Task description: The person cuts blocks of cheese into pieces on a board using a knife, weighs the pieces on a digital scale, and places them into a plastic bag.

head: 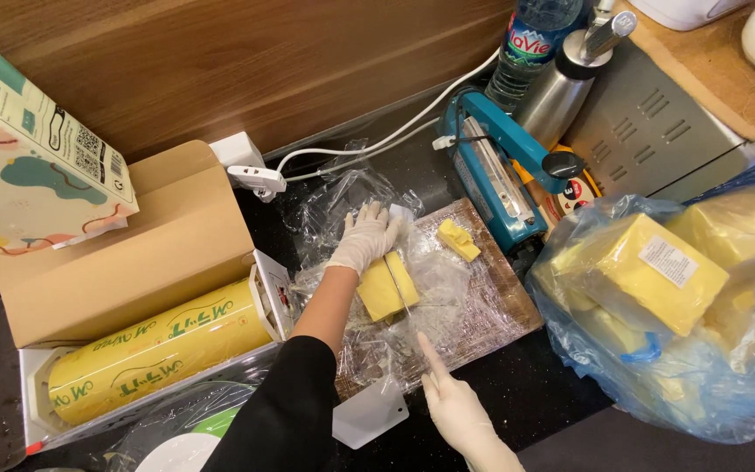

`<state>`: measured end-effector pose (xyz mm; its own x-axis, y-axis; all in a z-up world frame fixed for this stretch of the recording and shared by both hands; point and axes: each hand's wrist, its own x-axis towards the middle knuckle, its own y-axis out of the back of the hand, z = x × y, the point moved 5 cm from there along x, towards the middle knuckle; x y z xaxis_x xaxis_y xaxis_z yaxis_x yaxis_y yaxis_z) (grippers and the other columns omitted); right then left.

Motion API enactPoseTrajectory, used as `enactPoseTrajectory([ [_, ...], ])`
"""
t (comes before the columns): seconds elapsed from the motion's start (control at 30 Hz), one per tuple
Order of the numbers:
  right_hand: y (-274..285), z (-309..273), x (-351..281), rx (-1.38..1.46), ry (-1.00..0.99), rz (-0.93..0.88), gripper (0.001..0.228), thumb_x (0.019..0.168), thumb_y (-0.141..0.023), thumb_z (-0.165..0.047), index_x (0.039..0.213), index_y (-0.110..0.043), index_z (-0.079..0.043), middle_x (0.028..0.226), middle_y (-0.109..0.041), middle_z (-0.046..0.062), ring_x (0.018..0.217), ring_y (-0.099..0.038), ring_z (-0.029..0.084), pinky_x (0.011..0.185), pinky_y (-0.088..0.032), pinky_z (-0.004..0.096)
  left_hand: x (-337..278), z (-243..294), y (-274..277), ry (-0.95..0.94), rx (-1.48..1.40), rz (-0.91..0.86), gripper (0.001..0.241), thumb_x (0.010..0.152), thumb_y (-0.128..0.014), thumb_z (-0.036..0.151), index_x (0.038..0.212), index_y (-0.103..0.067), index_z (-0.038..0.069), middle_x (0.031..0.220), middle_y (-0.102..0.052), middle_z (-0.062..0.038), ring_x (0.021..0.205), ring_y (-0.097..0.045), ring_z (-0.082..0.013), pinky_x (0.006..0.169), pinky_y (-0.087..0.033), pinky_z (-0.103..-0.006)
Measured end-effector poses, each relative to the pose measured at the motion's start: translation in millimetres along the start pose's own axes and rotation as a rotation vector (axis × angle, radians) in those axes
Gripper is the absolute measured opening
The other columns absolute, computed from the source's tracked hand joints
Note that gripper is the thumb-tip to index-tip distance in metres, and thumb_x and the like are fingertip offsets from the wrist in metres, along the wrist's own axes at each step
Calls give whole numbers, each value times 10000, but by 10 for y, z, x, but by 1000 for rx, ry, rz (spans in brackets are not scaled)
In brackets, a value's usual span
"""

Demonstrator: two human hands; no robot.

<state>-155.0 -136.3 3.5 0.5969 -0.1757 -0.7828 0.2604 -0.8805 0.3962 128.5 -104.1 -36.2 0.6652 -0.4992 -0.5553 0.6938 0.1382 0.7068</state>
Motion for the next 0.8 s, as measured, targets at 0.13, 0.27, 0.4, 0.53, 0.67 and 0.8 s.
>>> enactPoseTrajectory([
  [0.13, -53, 114, 107, 12, 6, 11, 646, 995, -350, -286, 1525, -110, -567, 562, -404, 32, 523, -372, 186, 598, -351, 330, 51, -29, -42, -12, 17, 7, 780, 908, -43, 543, 1522, -230, 100, 1620, -111, -94, 1507, -19, -274, 1209, 56, -490],
  [0.27, -38, 92, 97, 22, 7, 16, 646, 990, -360, -292, 1519, -120, -575, 579, -441, 46, 548, -405, 213, 641, -376, 332, 95, -64, -62, -16, 30, 22, 781, 913, -64, 551, 1530, -189, 90, 1619, -103, -108, 1505, -30, -279, 1208, 38, -488],
  [0.4, -40, 103, 115, 48, 23, -1, 649, 995, -352, -283, 1529, -109, -560, 563, -356, 20, 516, -323, 169, 589, -335, 326, 30, -11, -20, -13, 33, 10, 787, 909, -46, 551, 1535, -162, 88, 1619, -97, -116, 1505, -37, -273, 1210, 36, -481],
  [0.53, -5, 78, 114, 69, -6, -24, 648, 997, -351, -289, 1526, -107, -572, 590, -368, 25, 548, -342, 175, 624, -343, 314, 90, -38, -45, 20, 39, -27, 795, 899, -56, 572, 1544, -139, 115, 1628, -58, -93, 1510, -5, -259, 1212, 52, -458],
  [0.67, 68, -9, 50, 36, -13, -24, 643, 995, -345, -310, 1516, -91, -589, 686, -541, 77, 602, -470, 215, 687, -408, 325, 165, -67, -70, 22, 55, -57, 840, 888, -18, 591, 1538, -109, 67, 1626, -56, -103, 1509, -14, -271, 1214, 49, -459],
  [0.8, 110, -86, -49, 28, -30, -34, 639, 998, -347, -310, 1520, -107, -589, 633, -434, 35, 565, -383, 182, 617, -350, 329, 174, -94, -106, 51, 64, -98, 879, 866, -10, 631, 1539, -100, 73, 1630, -26, -92, 1511, 11, -271, 1216, 52, -447],
])
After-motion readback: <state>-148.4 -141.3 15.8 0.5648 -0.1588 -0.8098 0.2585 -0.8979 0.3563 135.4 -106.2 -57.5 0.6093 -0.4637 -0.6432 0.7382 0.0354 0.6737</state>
